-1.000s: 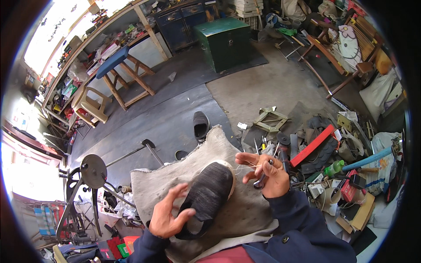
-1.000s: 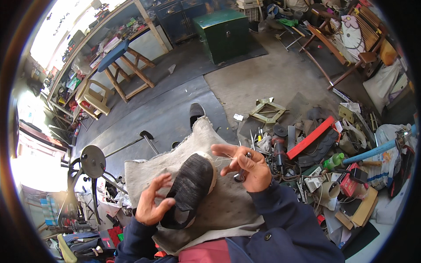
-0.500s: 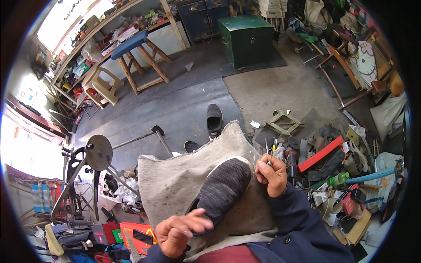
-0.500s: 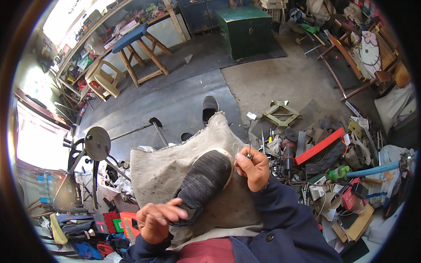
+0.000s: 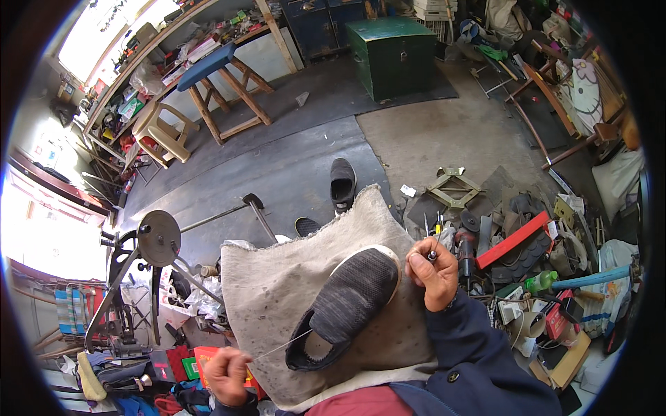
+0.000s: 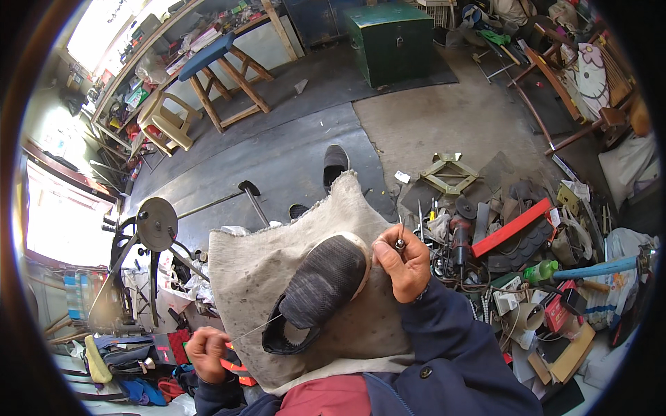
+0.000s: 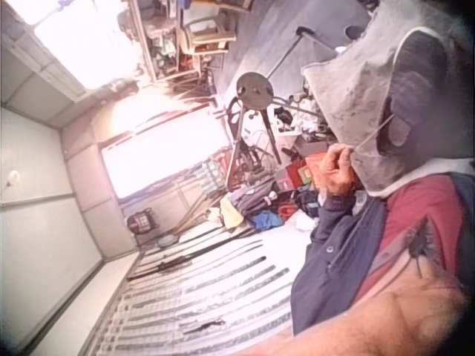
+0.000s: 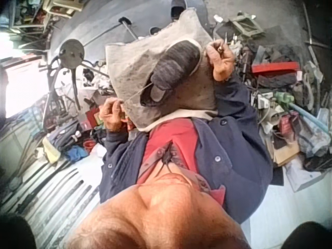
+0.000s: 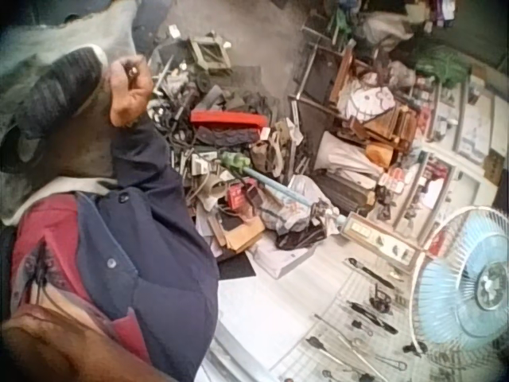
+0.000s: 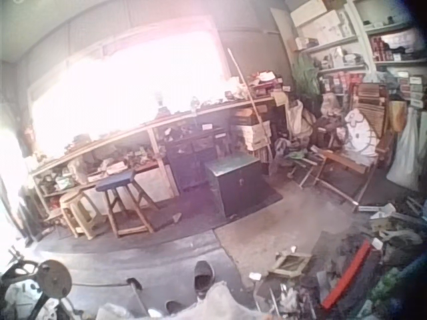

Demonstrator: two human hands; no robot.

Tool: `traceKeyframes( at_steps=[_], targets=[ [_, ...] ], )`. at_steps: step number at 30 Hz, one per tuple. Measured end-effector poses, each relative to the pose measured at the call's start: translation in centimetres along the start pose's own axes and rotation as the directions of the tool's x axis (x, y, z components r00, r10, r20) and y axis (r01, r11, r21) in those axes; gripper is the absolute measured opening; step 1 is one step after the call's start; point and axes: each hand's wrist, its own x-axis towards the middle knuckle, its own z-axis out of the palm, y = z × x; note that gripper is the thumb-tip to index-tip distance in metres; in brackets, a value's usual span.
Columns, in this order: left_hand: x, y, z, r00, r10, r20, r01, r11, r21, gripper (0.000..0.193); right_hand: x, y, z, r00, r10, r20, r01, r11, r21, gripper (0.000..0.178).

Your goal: The person sits on the floor in a workshop and sews a slip-on shoe by hand. They use a needle and thread to stitch along the shoe's sole edge, repeatedly pulling the thread through the material.

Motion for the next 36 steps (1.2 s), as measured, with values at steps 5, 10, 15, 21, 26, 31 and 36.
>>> traceKeyframes(
  at_steps=[5, 10, 15, 21, 26, 31, 36],
  targets=[
    [0.6, 3.2, 0.9, 0.946, -0.100, 0.308, -0.065, 0.873, 0.483, 0.021, -0.9, -1.2, -1.4, 0.997, -0.017, 0.081, 0.057, 0.849, -0.526, 0.031],
    [2.1, 5.1, 1.9, 0.960, -0.056, 0.274, -0.008, 0.974, 0.227, 0.022, -1.7, -0.2, -1.5, 0.995, 0.083, 0.061, -0.038, 0.848, -0.529, 0.031],
    [1.6, 5.1, 6.4, 0.983, 0.184, -0.019, -0.141, 0.681, -0.718, 0.043, -1.7, 0.2, -0.8, 0.998, 0.008, 0.067, 0.027, 0.865, -0.502, 0.031],
    [-0.3, 3.4, 7.9, 0.981, -0.055, 0.186, 0.183, 0.584, -0.791, 0.038, -1.3, 0.3, -0.6, 0.998, -0.017, 0.067, 0.050, 0.850, -0.524, 0.031],
    [-2.5, 2.2, 7.1, 0.931, -0.340, 0.131, 0.314, 0.568, -0.760, 0.035, -1.1, 0.9, 0.2, 0.996, -0.002, 0.093, 0.048, 0.867, -0.496, 0.030],
    [-3.4, 1.8, 6.8, 0.922, -0.369, 0.116, 0.316, 0.543, -0.778, 0.035, -0.6, 1.1, 0.5, 0.986, 0.050, 0.159, 0.057, 0.795, -0.604, 0.026],
    [-3.4, 0.7, 6.3, 0.927, -0.374, 0.031, 0.240, 0.527, -0.816, 0.039, -0.8, 0.9, 0.1, 0.992, 0.005, 0.125, 0.066, 0.828, -0.556, 0.027]
  ],
)
